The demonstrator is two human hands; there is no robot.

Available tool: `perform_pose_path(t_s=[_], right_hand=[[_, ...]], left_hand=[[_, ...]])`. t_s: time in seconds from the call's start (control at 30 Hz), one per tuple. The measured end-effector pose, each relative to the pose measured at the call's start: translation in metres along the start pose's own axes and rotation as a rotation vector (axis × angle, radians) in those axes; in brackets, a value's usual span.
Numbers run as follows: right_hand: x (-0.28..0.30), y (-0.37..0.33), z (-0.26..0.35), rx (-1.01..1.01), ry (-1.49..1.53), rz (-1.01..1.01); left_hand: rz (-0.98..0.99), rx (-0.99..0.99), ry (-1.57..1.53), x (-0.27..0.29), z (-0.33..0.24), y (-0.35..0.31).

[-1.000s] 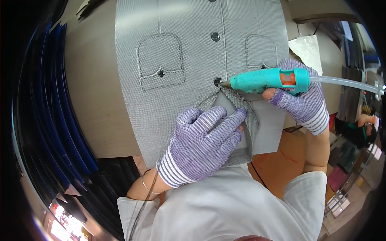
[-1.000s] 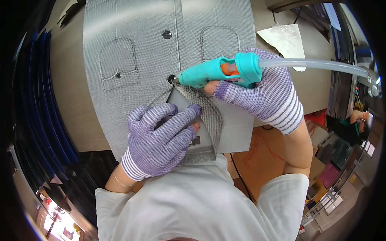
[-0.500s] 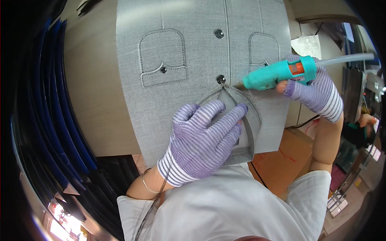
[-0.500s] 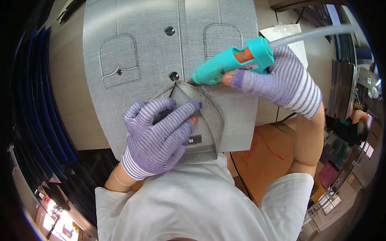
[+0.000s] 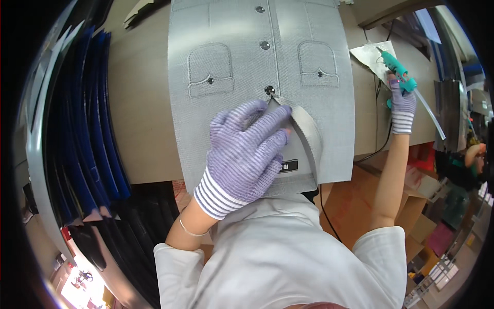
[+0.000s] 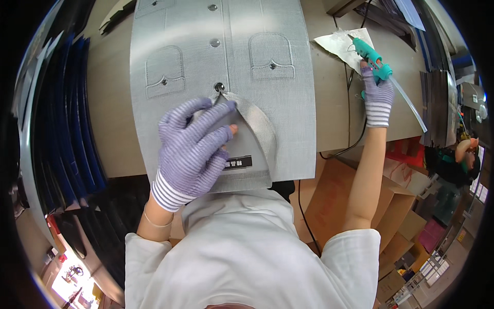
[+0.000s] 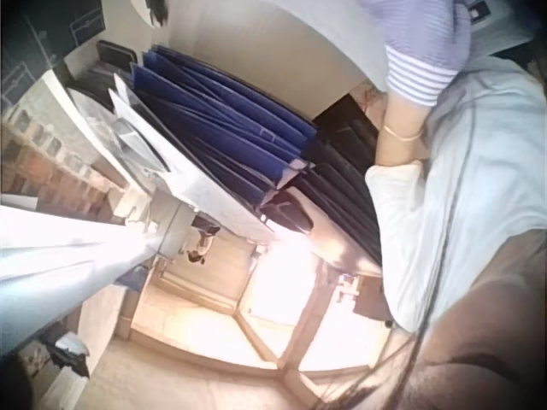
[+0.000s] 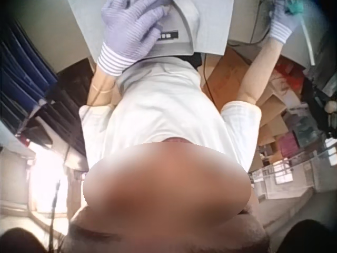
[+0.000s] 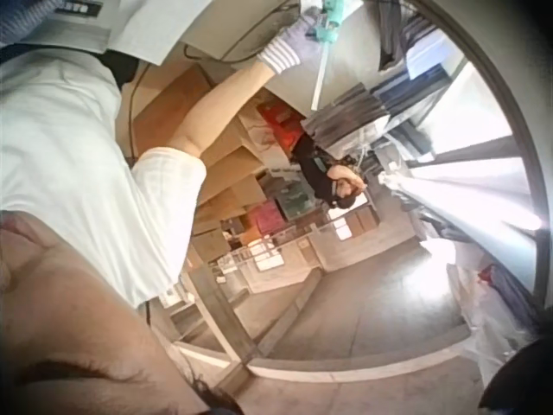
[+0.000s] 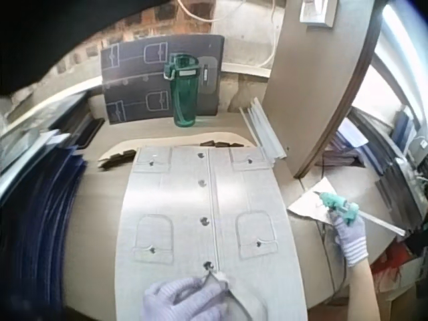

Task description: The person uses a hot glue gun to apply adhesive to a cardboard template and attaches a grey fabric piece to a larger grey fabric panel. They repeatedly position the template, apply glue, and press the fabric into place, working on a workbench in a workshop environment.

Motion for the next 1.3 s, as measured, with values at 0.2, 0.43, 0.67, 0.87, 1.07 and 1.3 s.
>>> perform_pose_path(t_s=[0.2,0.43,0.67,0.87,1.07,1.3], right_hand=[[0.022,-0.102,0.077,0.137,-0.126,-0.01],[-0.106,-0.18,0.217,0.633,-0.104,0.297],[-0.116,-0.181,0.208,0.611,-0.077,0.227],[-0.116,-0.175,0.206,0.582,-0.101,0.235],[-0.078,-0.146,0.183,0.515,0.104,0.231],[-0.062,-0.106,0.077,0.286,0.09,0.395]], left_hand=[[-0.231,0.269,-0.065,0.035,0.019,-0.027],[-0.305,0.304,0.003,0.007,0.025,-0.021],[-0.362,0.306,-0.037,-0.003,0.026,-0.021],[-0.364,0.28,0.038,-0.002,0.021,-0.016],[-0.435,0.378,0.293,0.042,0.03,-0.054],[-0.069,0.519,0.413,-0.001,0.009,-0.063]])
Point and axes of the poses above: each hand's wrist, its own y-axis towards the middle knuckle, its own x-axis out of the back of the hand, z = x × y, the point moved 9 cm from there along y, towards the middle knuckle, and after that the axes turned 10 degrees about z, right-handed, at the moved point
